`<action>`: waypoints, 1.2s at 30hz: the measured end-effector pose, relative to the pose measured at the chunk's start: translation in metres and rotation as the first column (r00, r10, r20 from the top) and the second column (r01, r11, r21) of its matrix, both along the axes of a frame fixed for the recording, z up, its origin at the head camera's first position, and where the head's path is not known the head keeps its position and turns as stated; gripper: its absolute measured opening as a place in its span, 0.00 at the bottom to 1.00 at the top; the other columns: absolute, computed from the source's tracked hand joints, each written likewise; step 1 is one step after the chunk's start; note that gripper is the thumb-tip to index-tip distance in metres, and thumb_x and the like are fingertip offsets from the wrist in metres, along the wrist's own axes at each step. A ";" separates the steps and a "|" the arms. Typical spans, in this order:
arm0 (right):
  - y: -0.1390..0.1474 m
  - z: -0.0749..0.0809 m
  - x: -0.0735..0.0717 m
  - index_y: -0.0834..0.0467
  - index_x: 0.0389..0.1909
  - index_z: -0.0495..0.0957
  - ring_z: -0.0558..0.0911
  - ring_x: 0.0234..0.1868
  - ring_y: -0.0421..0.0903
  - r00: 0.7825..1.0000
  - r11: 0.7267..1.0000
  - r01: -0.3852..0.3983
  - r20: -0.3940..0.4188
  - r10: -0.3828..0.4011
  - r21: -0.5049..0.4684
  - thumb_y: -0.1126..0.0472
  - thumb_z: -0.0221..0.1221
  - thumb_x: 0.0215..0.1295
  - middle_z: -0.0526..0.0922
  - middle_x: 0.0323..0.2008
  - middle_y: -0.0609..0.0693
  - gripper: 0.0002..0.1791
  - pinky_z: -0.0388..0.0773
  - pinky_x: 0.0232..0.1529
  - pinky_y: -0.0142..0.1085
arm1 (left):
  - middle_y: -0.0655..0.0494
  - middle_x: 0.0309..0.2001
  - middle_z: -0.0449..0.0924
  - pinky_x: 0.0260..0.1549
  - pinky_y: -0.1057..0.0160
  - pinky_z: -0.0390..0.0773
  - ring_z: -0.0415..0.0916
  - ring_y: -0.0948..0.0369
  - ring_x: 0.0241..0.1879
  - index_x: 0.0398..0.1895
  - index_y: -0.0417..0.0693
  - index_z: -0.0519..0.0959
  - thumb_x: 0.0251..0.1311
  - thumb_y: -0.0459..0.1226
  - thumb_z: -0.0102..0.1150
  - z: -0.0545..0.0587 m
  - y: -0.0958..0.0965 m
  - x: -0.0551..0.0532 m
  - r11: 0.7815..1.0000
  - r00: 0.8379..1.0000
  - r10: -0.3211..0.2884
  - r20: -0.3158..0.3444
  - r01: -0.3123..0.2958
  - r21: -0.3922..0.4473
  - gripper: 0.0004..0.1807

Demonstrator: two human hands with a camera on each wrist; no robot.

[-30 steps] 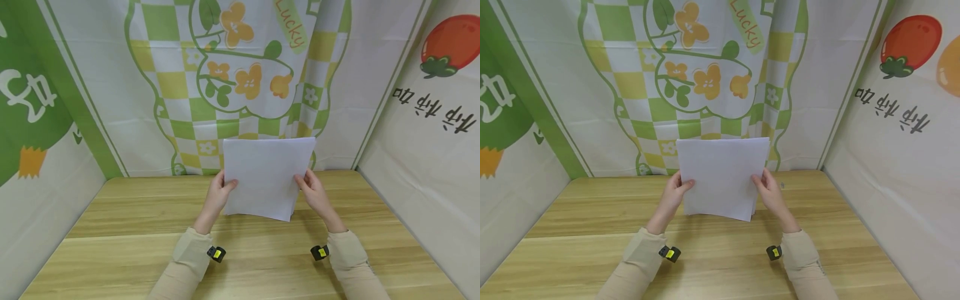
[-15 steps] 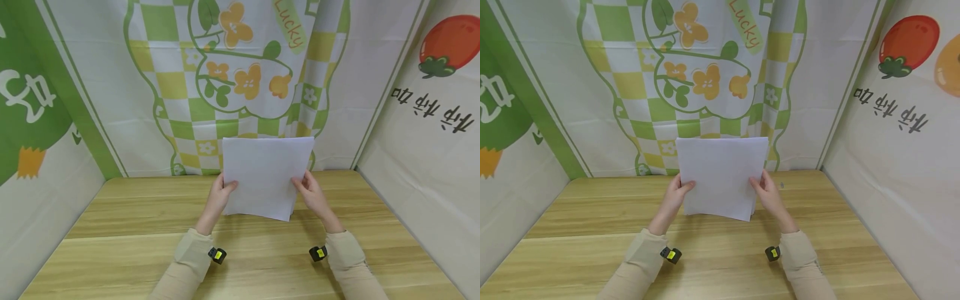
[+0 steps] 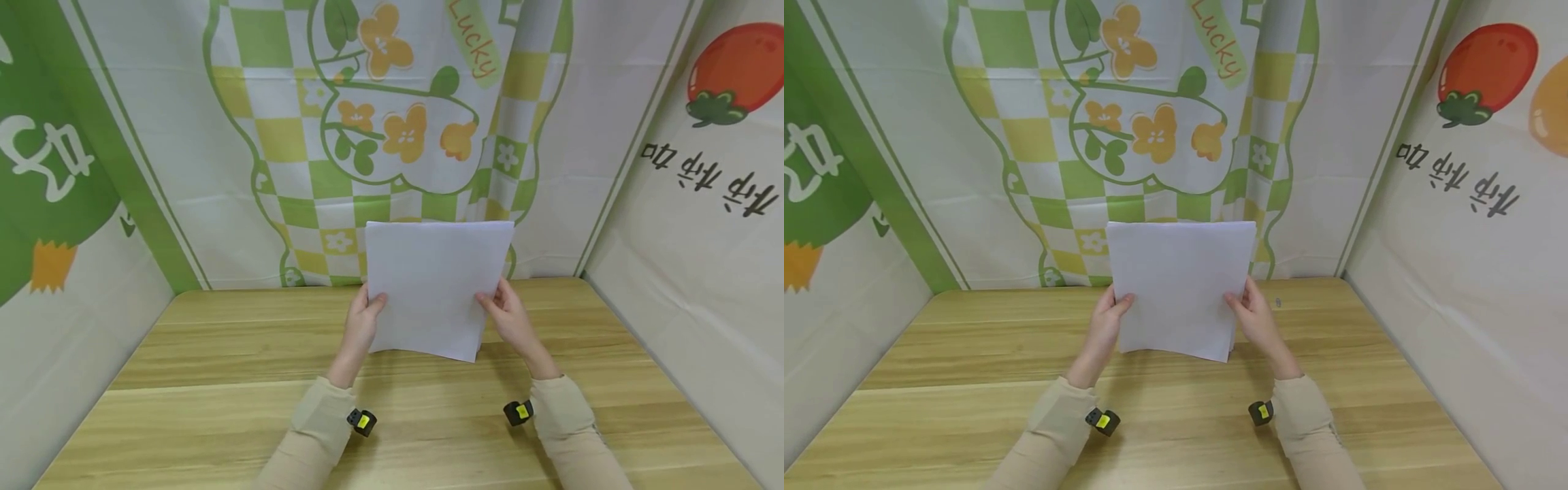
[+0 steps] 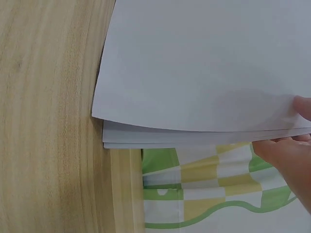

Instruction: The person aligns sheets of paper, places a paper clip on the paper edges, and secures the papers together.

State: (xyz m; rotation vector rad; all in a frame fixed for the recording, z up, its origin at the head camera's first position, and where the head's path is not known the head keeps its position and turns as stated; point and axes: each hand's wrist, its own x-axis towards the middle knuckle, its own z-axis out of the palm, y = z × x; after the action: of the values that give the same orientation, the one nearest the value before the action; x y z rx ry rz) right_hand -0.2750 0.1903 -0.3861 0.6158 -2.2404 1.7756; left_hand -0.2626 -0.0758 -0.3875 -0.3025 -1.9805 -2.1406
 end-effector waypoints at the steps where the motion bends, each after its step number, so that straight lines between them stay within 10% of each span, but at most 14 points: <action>1: 0.000 0.000 0.000 0.70 0.64 0.58 0.76 0.48 0.31 1.000 1.000 -0.001 -0.001 0.001 -0.001 0.69 0.50 0.69 0.71 0.56 0.70 0.25 0.74 0.49 0.23 | 0.37 0.64 0.66 0.68 0.49 0.54 0.60 0.46 0.66 0.63 0.31 0.64 0.67 0.28 0.42 0.000 0.001 0.000 1.000 1.000 0.003 -0.004 -0.003 0.007 0.21; 36: -0.003 0.007 -0.004 0.71 0.65 0.56 0.74 0.51 0.30 1.000 0.998 -0.005 -0.011 0.005 -0.060 0.67 0.49 0.70 0.68 0.60 0.70 0.25 0.72 0.52 0.21 | 0.41 0.67 0.62 0.71 0.52 0.48 0.52 0.51 0.71 0.68 0.33 0.58 0.68 0.31 0.42 0.005 0.018 0.013 0.986 0.996 0.083 -0.027 -0.078 0.150 0.25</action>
State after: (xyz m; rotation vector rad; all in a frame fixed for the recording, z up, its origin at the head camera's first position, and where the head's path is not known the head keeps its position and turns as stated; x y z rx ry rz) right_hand -0.2788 0.1875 -0.3788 0.6180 -2.1718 1.8299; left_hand -0.2493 -0.0579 -0.3821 -0.2275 -1.7721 -2.2022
